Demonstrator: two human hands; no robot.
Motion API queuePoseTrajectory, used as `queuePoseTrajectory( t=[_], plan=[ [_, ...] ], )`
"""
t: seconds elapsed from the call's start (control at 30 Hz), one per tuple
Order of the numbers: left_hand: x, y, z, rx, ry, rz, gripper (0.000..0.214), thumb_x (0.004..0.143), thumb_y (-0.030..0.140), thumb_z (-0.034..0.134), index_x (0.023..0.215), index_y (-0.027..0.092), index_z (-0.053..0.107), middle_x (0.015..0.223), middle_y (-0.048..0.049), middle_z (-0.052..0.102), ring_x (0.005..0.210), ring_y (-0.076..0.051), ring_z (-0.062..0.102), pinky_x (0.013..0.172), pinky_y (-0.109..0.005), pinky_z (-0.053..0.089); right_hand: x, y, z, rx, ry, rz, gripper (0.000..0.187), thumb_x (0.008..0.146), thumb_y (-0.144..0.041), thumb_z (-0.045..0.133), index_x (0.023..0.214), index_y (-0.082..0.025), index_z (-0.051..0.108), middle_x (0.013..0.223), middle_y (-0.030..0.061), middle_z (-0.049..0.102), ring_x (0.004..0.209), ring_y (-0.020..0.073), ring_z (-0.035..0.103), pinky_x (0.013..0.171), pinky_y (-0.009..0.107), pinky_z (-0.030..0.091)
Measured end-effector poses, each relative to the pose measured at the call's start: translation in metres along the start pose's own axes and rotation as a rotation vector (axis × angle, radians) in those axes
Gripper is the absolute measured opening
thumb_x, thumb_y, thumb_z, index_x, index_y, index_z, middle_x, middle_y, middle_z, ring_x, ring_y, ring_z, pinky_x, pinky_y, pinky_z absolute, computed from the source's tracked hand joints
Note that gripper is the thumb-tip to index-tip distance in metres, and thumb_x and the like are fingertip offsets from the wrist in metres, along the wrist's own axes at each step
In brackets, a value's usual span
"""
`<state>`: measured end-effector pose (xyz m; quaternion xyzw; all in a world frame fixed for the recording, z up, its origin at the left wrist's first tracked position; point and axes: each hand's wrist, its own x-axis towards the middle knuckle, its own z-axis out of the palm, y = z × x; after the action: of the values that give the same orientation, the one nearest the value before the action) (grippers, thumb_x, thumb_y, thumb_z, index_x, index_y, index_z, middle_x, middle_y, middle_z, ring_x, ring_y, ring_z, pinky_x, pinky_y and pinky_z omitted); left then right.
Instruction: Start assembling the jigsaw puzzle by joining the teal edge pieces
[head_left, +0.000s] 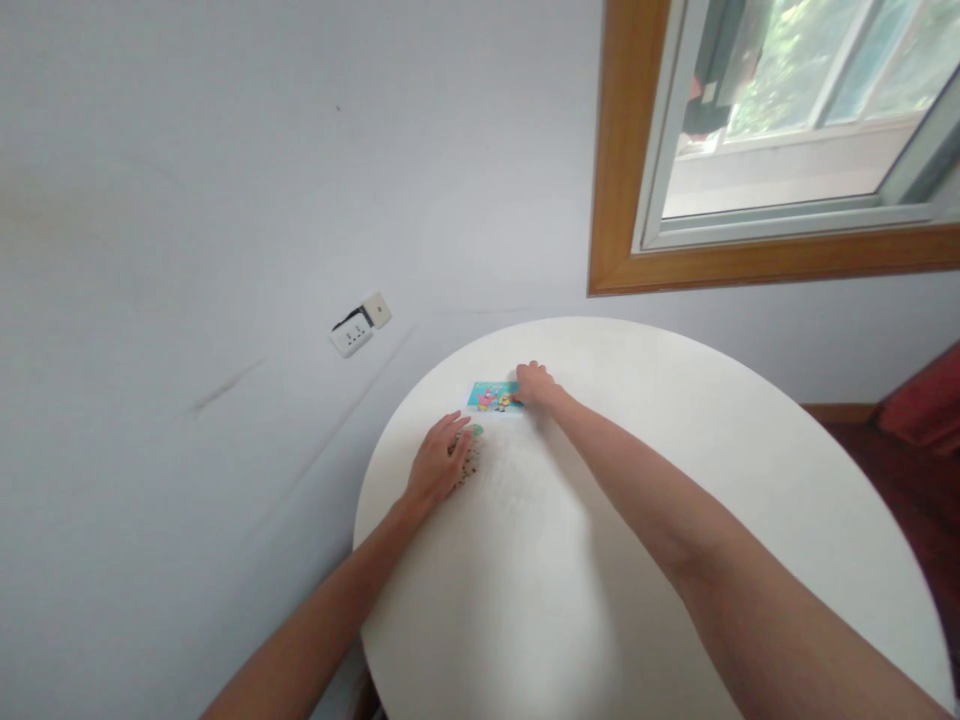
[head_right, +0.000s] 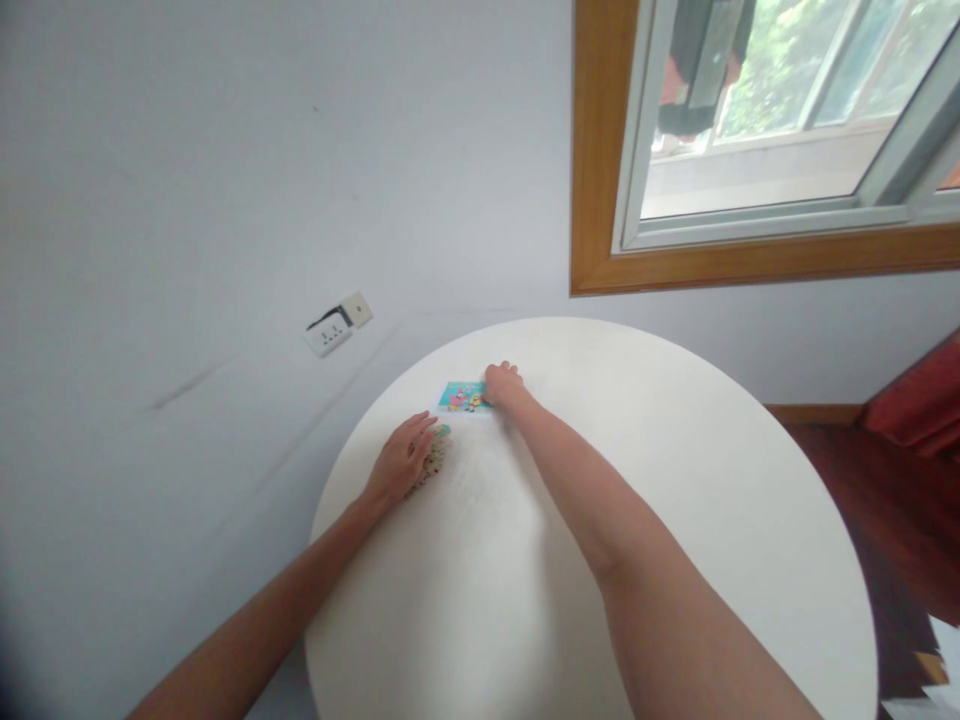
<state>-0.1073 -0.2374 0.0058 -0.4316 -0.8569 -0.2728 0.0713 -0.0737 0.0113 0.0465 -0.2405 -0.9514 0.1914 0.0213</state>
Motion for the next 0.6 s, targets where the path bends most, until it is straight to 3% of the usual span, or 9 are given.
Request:
queuePoseTrajectory(
  t=[0.13, 0.23, 0.33, 0.43, 0.53, 0.6],
  plan=[
    [0.012, -0.003, -0.008, -0.064, 0.157, -0.016, 0.042, 0.097, 0.040, 0.040, 0.117, 0.015, 0.066, 0.127, -0.0108, 0.064, 0.123, -0.024, 0.055, 0.113, -0.043, 0.038, 0.013, -0.003, -0.004, 0.028, -0.065, -0.004, 0.049, 0.068, -0.022, 0.080, 0.113, -0.009, 0.067, 0.115, 0.0220, 0.069, 0.105, 0.0315, 0.065, 0.085, 0.035, 0.052],
    [0.030, -0.002, -0.017, -0.087, 0.227, -0.048, 0.036, 0.091, 0.034, 0.048, 0.115, 0.015, 0.066, 0.121, -0.0114, 0.066, 0.116, -0.025, 0.059, 0.108, -0.043, 0.043, 0.010, 0.007, -0.010, 0.088, -0.027, -0.043, 0.029, 0.074, -0.019, 0.072, 0.101, -0.009, 0.070, 0.107, 0.0191, 0.072, 0.100, 0.0276, 0.067, 0.081, 0.030, 0.051],
    [0.051, 0.007, -0.024, -0.169, 0.245, -0.116, 0.044, 0.087, 0.035, 0.054, 0.124, 0.011, 0.061, 0.124, -0.0137, 0.065, 0.110, -0.025, 0.062, 0.099, -0.040, 0.048, -0.007, 0.027, -0.025, 0.182, 0.015, -0.125, 0.016, 0.081, -0.020, 0.063, 0.092, -0.011, 0.070, 0.092, 0.0108, 0.074, 0.087, 0.0202, 0.067, 0.074, 0.024, 0.049],
    [0.067, 0.029, -0.021, -0.308, 0.105, -0.205, 0.050, 0.082, 0.042, 0.063, 0.120, 0.010, 0.065, 0.113, -0.0130, 0.070, 0.096, -0.025, 0.066, 0.083, -0.035, 0.051, -0.040, 0.053, -0.045, 0.273, 0.028, -0.194, 0.015, 0.083, -0.025, 0.061, 0.087, -0.012, 0.068, 0.079, 0.0041, 0.072, 0.076, 0.0158, 0.066, 0.067, 0.021, 0.049],
    [0.069, 0.063, -0.007, -0.380, -0.043, -0.160, 0.040, 0.082, 0.049, 0.061, 0.091, 0.012, 0.074, 0.080, -0.0055, 0.073, 0.075, -0.022, 0.066, 0.064, -0.028, 0.048, -0.080, 0.083, -0.060, 0.455, 0.014, -0.240, 0.018, 0.079, -0.032, 0.064, 0.079, -0.014, 0.065, 0.071, 0.0018, 0.069, 0.070, 0.0156, 0.064, 0.063, 0.023, 0.049],
    [0.063, 0.087, 0.005, -0.410, -0.104, -0.123, 0.040, 0.083, 0.050, 0.059, 0.081, 0.013, 0.074, 0.068, -0.0025, 0.070, 0.070, -0.021, 0.064, 0.059, -0.026, 0.045, -0.106, 0.107, -0.066, 0.590, 0.010, -0.224, 0.023, 0.076, -0.038, 0.067, 0.074, -0.015, 0.063, 0.068, 0.0018, 0.067, 0.066, 0.0158, 0.061, 0.060, 0.024, 0.048]
  ],
)
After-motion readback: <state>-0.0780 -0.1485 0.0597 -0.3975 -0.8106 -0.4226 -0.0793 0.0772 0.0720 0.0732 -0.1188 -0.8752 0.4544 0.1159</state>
